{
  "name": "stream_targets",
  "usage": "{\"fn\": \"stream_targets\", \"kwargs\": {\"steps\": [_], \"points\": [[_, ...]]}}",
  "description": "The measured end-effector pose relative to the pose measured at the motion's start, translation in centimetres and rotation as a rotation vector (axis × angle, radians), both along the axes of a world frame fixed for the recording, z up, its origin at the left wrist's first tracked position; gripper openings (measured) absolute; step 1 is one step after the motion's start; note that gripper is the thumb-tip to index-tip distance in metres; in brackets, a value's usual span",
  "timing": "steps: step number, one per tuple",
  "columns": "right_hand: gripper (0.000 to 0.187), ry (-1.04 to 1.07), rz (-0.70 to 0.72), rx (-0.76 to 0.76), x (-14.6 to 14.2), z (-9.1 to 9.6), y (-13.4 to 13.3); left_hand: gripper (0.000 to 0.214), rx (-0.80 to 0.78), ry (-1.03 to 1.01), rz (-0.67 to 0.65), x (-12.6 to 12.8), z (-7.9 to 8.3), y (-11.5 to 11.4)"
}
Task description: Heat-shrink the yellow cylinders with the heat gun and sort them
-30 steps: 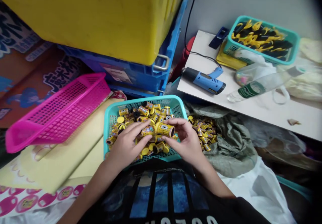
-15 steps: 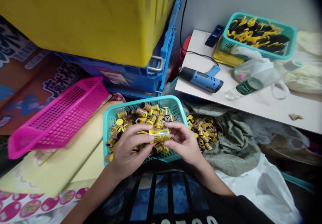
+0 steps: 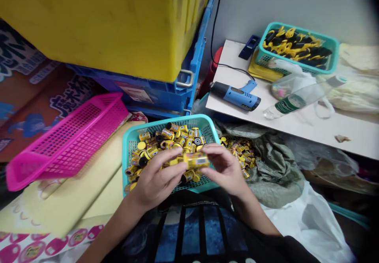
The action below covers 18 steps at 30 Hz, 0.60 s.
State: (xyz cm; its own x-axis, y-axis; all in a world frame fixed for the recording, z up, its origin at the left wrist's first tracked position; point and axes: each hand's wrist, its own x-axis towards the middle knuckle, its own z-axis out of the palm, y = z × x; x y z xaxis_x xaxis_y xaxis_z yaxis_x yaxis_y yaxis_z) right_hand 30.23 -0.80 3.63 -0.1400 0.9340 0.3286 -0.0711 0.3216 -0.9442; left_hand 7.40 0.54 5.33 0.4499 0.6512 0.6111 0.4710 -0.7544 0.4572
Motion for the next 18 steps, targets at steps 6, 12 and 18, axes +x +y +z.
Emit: {"fn": "stream_targets", "kwargs": {"steps": [6,12,18], "points": [[0.053,-0.929,-0.278,-0.2,14.1,-0.5,-0.3,0.027,-0.396,0.357,0.481,-5.9,-2.9,1.2],[0.048,-0.998,-0.136,0.025,6.9,-1.0,5.5,0.045,-0.749,0.653,0.729,-7.1,-4.0,3.0],[0.029,-1.229,0.331,0.181,-13.1,-0.4,11.6,0.042,-1.002,0.757,0.693,-6.1,-3.5,8.5]]}}
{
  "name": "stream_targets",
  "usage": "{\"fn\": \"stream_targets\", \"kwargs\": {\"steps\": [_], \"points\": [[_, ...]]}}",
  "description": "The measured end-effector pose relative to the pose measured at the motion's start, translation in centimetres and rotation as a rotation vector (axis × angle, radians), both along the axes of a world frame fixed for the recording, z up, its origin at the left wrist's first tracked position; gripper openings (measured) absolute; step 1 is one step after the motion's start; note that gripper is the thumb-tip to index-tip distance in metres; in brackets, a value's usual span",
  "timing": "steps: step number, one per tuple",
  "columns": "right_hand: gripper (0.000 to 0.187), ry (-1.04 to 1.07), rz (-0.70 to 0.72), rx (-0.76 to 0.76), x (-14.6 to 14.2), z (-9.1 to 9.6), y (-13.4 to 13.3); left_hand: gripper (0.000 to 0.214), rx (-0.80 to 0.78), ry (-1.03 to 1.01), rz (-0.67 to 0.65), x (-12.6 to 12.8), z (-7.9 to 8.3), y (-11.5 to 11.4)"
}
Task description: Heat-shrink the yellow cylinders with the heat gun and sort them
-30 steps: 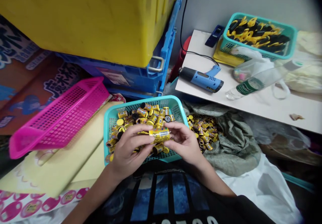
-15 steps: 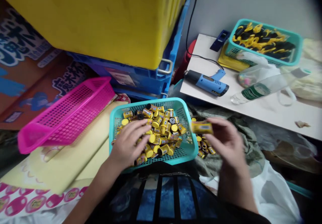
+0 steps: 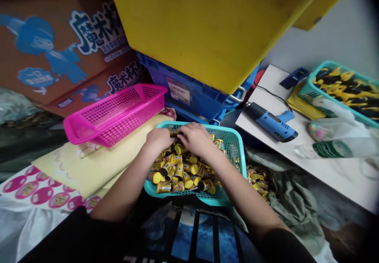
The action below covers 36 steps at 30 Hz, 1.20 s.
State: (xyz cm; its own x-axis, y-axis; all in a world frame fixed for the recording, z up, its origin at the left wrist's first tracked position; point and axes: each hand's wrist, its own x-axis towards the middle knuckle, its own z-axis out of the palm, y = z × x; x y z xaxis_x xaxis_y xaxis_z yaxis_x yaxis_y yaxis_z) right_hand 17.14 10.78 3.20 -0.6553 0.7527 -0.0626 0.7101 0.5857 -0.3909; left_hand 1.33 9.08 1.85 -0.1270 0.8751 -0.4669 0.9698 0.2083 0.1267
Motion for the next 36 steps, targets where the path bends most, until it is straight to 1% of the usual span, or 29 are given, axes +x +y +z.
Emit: {"fn": "stream_targets", "kwargs": {"steps": [1,3,5,7,11,14,17,19,20,21,23,25,26,28,32,34,36], "points": [[0.029,-0.117,-0.016,-0.024,-1.6,-0.3,0.5,0.039,-0.034,-0.011,-0.008,0.2,0.0,0.7],[0.031,-0.26,-0.054,-0.054,-3.2,-1.2,1.0,0.035,-0.082,-0.03,-0.015,0.7,-0.2,1.5],[0.034,-0.335,-0.085,-0.061,-3.1,-2.1,1.0,0.035,-0.105,-0.042,-0.007,1.2,-0.6,1.9],[0.036,-0.385,-0.101,-0.041,-2.5,-2.9,0.7,0.036,-0.119,-0.054,0.008,1.6,-1.0,2.0],[0.035,-0.41,-0.162,0.021,-2.1,-3.8,0.0,0.036,-0.122,-0.101,0.017,1.9,-1.5,1.9],[0.038,-0.408,-0.236,0.033,-2.4,-4.1,0.0,0.033,-0.04,-0.163,0.021,1.3,-0.9,1.1],[0.033,-0.378,-0.272,0.041,-1.7,-3.7,0.1,0.038,0.117,-0.254,0.028,-0.2,0.2,-0.6],[0.032,-0.242,-0.316,0.01,-0.2,-3.2,-0.1,0.043,0.202,-0.342,0.006,-1.5,0.6,-2.2],[0.037,-0.108,-0.349,-0.042,0.7,-2.9,-0.3,0.044,0.239,-0.437,0.005,-2.0,0.7,-2.9],[0.042,0.063,-0.386,-0.129,1.7,-2.7,-0.6,0.043,0.273,-0.57,0.02,-2.4,0.8,-3.7],[0.049,0.44,-0.464,-0.361,3.6,-2.5,-1.5,0.04,0.31,-0.911,0.091,-2.9,1.0,-5.0],[0.051,0.713,-0.52,-0.559,5.1,-2.5,-2.7,0.04,0.278,-1.206,0.185,-2.8,1.3,-6.0],[0.051,0.811,-0.544,-0.624,5.5,-2.5,-3.4,0.04,0.243,-1.284,0.213,-2.6,1.5,-6.3],[0.05,0.963,-0.567,-0.696,6.0,-2.6,-4.6,0.038,0.201,-1.357,0.243,-2.1,2.2,-6.8],[0.051,1.17,-0.559,-0.755,6.1,-2.2,-6.2,0.037,0.267,-1.367,0.192,-1.5,3.1,-7.0],[0.053,1.239,-0.547,-0.767,6.2,-1.8,-6.5,0.037,0.316,-1.291,0.147,-1.3,3.3,-7.0],[0.052,1.285,-0.516,-0.769,6.3,-1.7,-6.7,0.032,0.425,-1.154,0.101,-0.9,3.3,-7.0]]}}
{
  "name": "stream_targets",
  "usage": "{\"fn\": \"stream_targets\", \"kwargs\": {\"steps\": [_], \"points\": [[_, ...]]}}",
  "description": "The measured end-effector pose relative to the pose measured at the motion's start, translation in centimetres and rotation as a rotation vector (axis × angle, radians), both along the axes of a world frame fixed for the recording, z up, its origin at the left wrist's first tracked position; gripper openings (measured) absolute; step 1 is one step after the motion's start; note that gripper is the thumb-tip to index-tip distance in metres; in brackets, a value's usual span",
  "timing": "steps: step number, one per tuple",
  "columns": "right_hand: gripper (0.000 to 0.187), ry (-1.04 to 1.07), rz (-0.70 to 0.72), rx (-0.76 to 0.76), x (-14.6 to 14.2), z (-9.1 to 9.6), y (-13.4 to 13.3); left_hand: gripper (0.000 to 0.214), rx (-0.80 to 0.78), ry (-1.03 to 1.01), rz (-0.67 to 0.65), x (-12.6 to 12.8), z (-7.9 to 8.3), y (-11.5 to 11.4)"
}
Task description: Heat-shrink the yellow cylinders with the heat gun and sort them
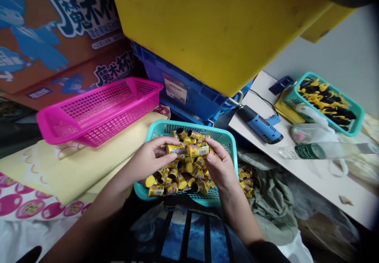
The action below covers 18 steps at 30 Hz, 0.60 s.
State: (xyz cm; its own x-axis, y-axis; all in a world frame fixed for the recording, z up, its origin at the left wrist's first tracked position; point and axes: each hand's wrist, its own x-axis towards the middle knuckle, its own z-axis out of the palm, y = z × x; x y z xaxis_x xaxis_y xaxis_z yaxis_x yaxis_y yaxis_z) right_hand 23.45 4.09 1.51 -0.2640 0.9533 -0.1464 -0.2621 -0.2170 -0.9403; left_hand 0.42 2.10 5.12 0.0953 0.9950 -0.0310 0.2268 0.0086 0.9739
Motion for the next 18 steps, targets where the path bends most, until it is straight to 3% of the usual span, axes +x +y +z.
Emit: {"fn": "stream_targets", "kwargs": {"steps": [3,7,10,13,18], "points": [[0.046,0.008,0.024,0.051,0.4,-0.3,-0.1,0.032,0.058,0.001,0.032,1.3,0.1,-0.2],[0.044,-0.052,0.044,0.101,0.8,-0.8,-0.3,0.038,-0.173,-0.354,0.012,3.7,0.2,-0.6],[0.042,-0.217,0.02,0.19,0.9,-0.4,-0.3,0.037,-0.158,-0.42,0.077,4.4,0.3,-0.9],[0.042,-0.302,0.009,0.3,1.1,-0.1,-0.4,0.035,-0.095,-0.371,0.069,4.1,0.3,-1.1],[0.055,-0.083,0.148,0.329,1.7,-0.1,-0.6,0.039,-0.066,-0.076,0.155,2.8,-0.7,-0.7]]}}
